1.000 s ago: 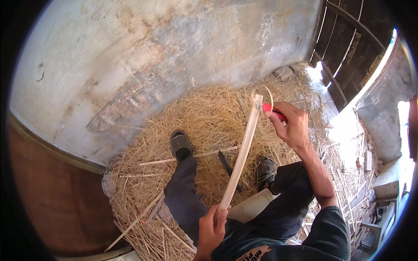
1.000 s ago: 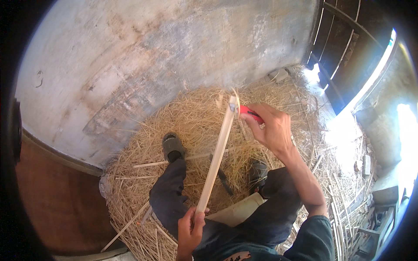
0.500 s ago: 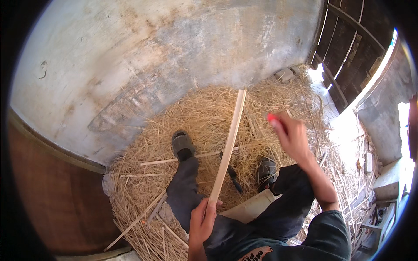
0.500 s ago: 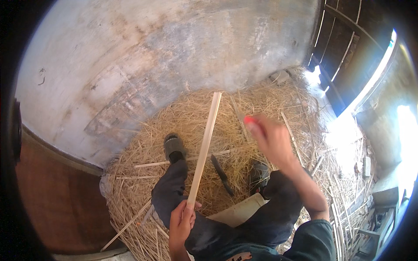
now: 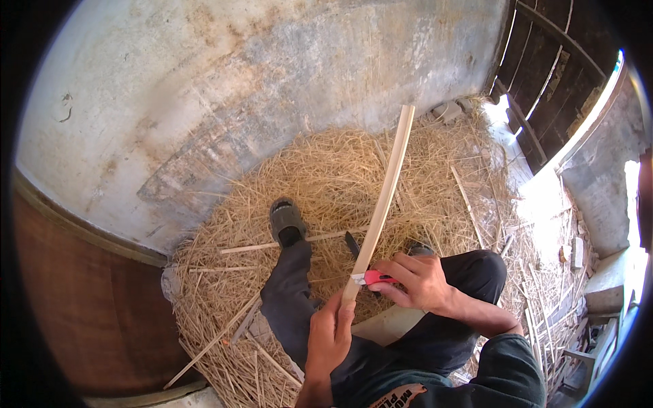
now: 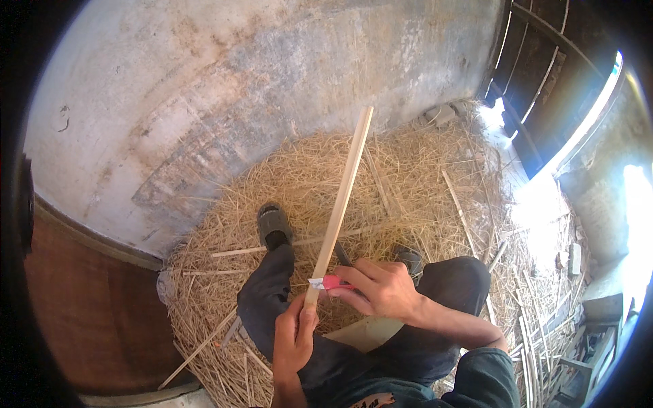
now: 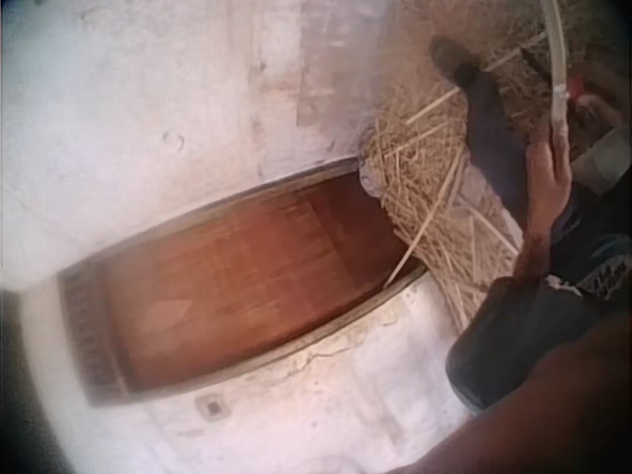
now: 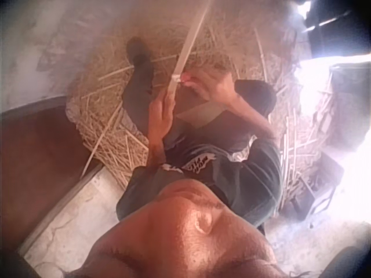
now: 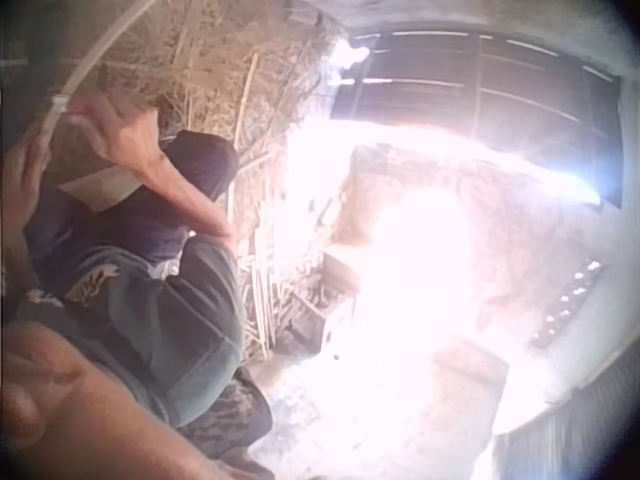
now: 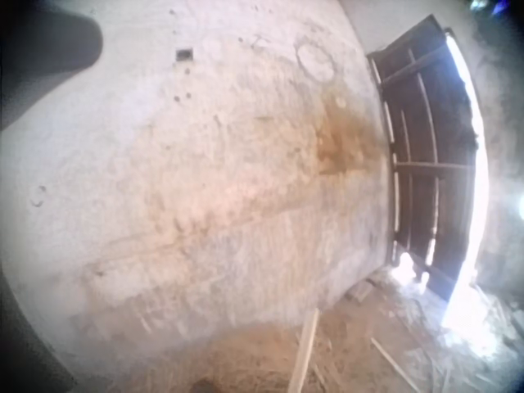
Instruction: The person sits on straw and uses a knife to shave and shape a long bamboo stick, then switches to a red utility knife to continue smoothing the surface. The person rotates the stick frequently to work on different sides.
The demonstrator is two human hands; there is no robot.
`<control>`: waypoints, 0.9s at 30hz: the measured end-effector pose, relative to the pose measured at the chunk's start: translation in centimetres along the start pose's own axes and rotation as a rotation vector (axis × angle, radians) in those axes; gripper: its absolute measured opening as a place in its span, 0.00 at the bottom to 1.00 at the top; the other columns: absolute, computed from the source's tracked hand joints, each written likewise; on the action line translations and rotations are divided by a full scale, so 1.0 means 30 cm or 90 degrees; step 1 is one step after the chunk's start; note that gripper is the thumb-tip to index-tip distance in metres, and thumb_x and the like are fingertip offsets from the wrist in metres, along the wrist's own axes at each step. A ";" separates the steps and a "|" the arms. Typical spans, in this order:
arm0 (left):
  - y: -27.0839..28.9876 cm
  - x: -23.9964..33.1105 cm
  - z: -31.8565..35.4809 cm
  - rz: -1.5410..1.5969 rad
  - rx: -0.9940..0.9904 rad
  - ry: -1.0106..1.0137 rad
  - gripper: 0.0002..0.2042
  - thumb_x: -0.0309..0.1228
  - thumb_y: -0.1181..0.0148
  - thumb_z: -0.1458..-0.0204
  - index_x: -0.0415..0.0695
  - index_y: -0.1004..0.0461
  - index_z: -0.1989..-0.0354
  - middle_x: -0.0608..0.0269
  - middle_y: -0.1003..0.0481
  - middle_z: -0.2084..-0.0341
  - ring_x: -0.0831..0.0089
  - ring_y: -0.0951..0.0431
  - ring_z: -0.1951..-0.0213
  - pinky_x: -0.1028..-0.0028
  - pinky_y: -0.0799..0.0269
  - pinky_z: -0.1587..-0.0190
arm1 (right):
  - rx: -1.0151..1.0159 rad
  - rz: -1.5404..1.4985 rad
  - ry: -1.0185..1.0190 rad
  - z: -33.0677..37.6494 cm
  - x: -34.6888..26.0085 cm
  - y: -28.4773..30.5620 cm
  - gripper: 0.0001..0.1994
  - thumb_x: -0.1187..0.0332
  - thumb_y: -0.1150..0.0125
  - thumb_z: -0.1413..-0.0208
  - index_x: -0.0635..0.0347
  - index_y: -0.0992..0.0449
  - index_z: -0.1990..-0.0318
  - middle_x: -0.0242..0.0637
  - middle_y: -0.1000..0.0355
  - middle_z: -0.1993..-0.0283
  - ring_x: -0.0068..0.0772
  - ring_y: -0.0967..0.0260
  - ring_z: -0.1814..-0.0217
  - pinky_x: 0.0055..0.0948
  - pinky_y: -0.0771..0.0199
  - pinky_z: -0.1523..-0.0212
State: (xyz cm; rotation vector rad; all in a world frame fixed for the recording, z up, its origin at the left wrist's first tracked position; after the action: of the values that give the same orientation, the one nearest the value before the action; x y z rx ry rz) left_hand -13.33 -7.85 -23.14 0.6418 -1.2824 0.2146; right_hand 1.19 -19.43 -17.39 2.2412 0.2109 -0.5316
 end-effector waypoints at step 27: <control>-0.015 0.012 0.078 -0.115 0.042 -0.011 0.14 0.38 0.46 0.28 0.38 0.22 0.49 0.48 0.26 0.79 0.49 0.22 0.77 0.58 0.30 0.71 | 0.095 0.116 -0.097 -0.072 0.146 0.188 0.12 0.58 0.26 0.39 0.55 0.13 0.56 0.36 0.20 0.70 0.36 0.23 0.79 0.36 0.25 0.78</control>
State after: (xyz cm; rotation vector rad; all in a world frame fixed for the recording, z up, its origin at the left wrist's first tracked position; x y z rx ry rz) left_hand -14.92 -9.60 -22.61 0.8123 -1.2298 0.1032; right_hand 7.57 -21.64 -14.22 2.3212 -0.1134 -0.6338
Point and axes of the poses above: each hand's wrist, its own z-axis away from the middle knuckle, its own y-axis out of the back of the hand, x = y × z, the point moved 9 cm from there along -z, towards the middle knuckle
